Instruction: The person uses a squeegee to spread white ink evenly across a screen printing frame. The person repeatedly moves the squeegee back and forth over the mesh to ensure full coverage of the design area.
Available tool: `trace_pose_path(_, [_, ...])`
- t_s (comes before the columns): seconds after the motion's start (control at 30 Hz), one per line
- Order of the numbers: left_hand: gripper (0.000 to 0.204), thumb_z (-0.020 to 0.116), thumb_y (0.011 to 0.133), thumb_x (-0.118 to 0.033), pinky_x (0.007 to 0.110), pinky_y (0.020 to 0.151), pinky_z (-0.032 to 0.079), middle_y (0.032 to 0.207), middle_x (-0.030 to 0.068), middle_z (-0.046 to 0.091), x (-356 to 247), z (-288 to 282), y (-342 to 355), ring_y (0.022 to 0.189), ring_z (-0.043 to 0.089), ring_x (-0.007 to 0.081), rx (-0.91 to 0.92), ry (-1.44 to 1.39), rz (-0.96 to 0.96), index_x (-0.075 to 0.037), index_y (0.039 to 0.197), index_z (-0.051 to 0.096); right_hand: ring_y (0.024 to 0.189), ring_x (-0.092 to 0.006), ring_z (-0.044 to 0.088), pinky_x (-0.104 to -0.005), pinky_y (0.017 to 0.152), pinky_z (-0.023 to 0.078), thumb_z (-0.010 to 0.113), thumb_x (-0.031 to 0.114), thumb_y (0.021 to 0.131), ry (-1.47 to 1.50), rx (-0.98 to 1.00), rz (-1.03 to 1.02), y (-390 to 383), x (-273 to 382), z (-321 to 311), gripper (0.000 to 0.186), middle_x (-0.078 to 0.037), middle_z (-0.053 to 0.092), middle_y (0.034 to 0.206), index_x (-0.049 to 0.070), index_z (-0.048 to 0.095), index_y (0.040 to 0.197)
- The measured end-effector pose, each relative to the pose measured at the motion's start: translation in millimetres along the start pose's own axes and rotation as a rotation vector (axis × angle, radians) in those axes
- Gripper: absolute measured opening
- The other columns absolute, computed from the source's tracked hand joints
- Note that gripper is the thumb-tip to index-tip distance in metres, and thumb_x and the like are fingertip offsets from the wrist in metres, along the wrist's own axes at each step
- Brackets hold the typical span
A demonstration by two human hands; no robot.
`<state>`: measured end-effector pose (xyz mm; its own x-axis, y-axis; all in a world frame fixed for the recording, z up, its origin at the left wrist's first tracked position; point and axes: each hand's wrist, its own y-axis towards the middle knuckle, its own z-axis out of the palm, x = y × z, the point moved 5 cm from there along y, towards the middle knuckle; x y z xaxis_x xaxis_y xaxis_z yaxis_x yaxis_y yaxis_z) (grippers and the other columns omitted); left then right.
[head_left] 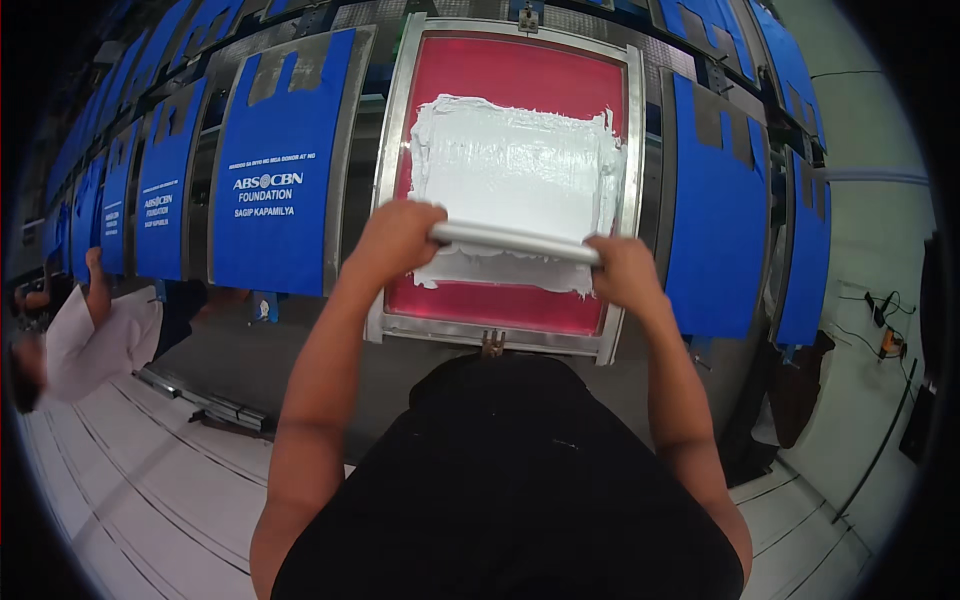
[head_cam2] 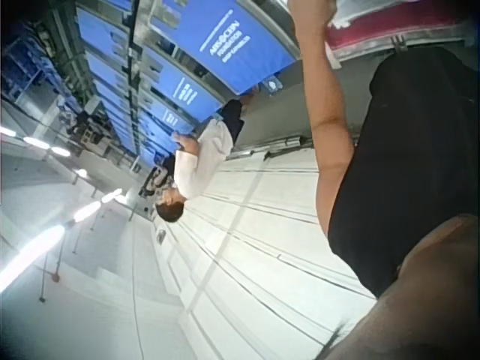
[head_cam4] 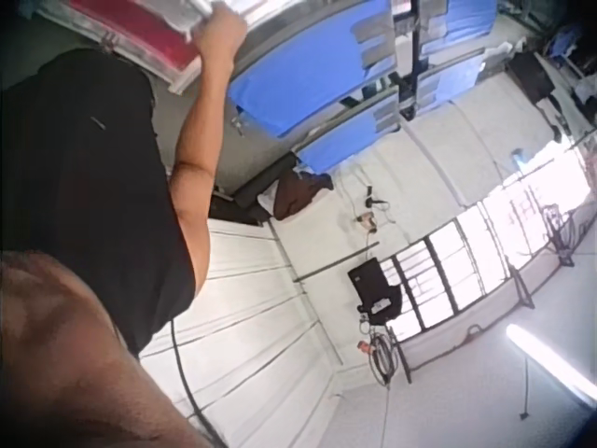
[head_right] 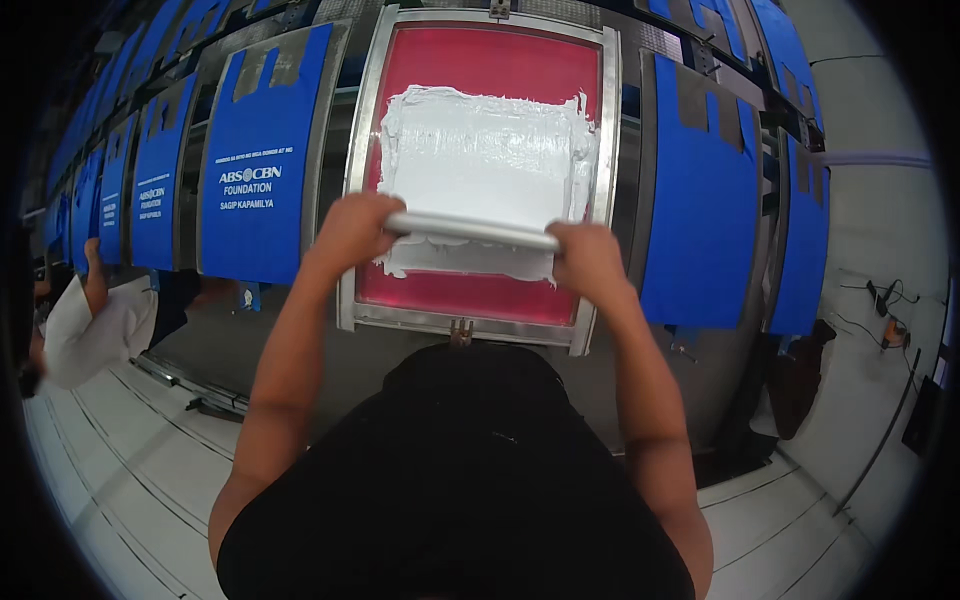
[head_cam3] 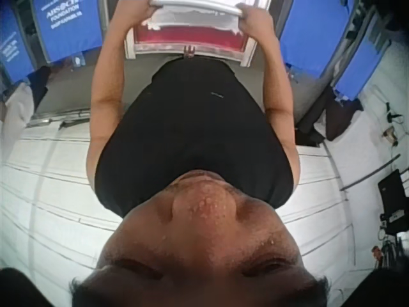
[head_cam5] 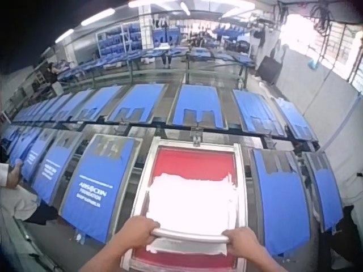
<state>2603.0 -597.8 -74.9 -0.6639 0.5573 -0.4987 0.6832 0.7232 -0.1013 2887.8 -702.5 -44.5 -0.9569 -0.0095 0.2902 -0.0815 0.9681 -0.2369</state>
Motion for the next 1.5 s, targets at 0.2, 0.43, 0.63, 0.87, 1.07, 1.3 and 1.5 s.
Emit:
trace_pose_path(0.2, [0.044,0.070,0.064,-0.003,0.042,0.087,0.047,0.102,0.0141,0.063,46,20,82,0.096,0.058,0.0354,-0.347,0.107,0.079,-0.005,0.107,0.060,0.097,-0.0292,0.060,-0.0525,0.092,0.041,0.058,0.001,0.073,-0.304,-0.295,-0.086,100,-34,8,0.033,-0.011,0.064,0.098,0.007,0.059,0.106])
trace_pose_path(0.43, [0.040,0.073,0.060,-0.007,0.042,0.082,0.043,0.092,0.0086,0.058,1,25,-21,0.092,0.055,0.0295,-0.242,0.055,0.032,-0.007,0.098,0.060,0.091,-0.0327,0.058,-0.0467,0.089,0.040,0.060,-0.003,0.064,-0.115,-0.139,-0.092,2,6,20,0.038,-0.013,0.062,0.090,0.005,0.059,0.102])
trace_pose_path(0.63, [0.032,0.071,0.057,-0.005,0.042,0.078,0.044,0.082,0.0088,0.058,-20,51,-73,0.081,0.057,0.0299,-0.217,-0.076,0.033,-0.007,0.087,0.061,0.090,-0.0332,0.060,-0.0478,0.092,0.041,0.064,-0.001,0.060,-0.076,-0.018,0.022,-54,24,36,0.039,-0.013,0.064,0.087,0.007,0.063,0.099])
trace_pose_path(0.87, [0.030,0.065,0.054,-0.001,0.044,0.071,0.043,0.080,0.0107,0.058,-29,65,-87,0.077,0.058,0.0308,-0.354,-0.071,0.074,-0.005,0.084,0.060,0.093,-0.0298,0.061,-0.0573,0.109,0.032,0.071,0.003,0.057,-0.100,-0.083,0.028,-56,16,60,0.040,-0.009,0.066,0.091,0.010,0.066,0.096])
trace_pose_path(1.07, [0.016,0.071,0.064,-0.011,0.046,0.073,0.050,0.078,0.0144,0.066,34,17,65,0.079,0.063,0.0367,-0.302,0.002,-0.056,-0.008,0.080,0.068,0.087,-0.0288,0.065,-0.0551,0.105,0.035,0.064,0.007,0.069,-0.212,-0.109,0.080,83,-30,12,0.030,-0.009,0.070,0.086,0.014,0.069,0.098])
trace_pose_path(1.3, [0.024,0.074,0.075,-0.024,0.045,0.078,0.051,0.087,0.0147,0.069,31,-3,51,0.085,0.066,0.0348,-0.122,0.001,-0.155,-0.010,0.094,0.071,0.080,-0.0313,0.067,-0.0453,0.088,0.045,0.062,0.008,0.070,-0.204,0.142,0.101,73,-9,-22,0.031,-0.012,0.069,0.078,0.016,0.071,0.098])
trace_pose_path(1.5, [0.034,0.065,0.058,0.003,0.043,0.077,0.044,0.089,0.0110,0.064,-10,70,-58,0.087,0.060,0.0309,-0.308,-0.064,0.088,-0.006,0.090,0.064,0.101,-0.0287,0.061,-0.0554,0.112,0.028,0.066,0.000,0.061,-0.066,-0.040,0.081,-51,1,62,0.047,-0.008,0.068,0.103,0.013,0.068,0.107])
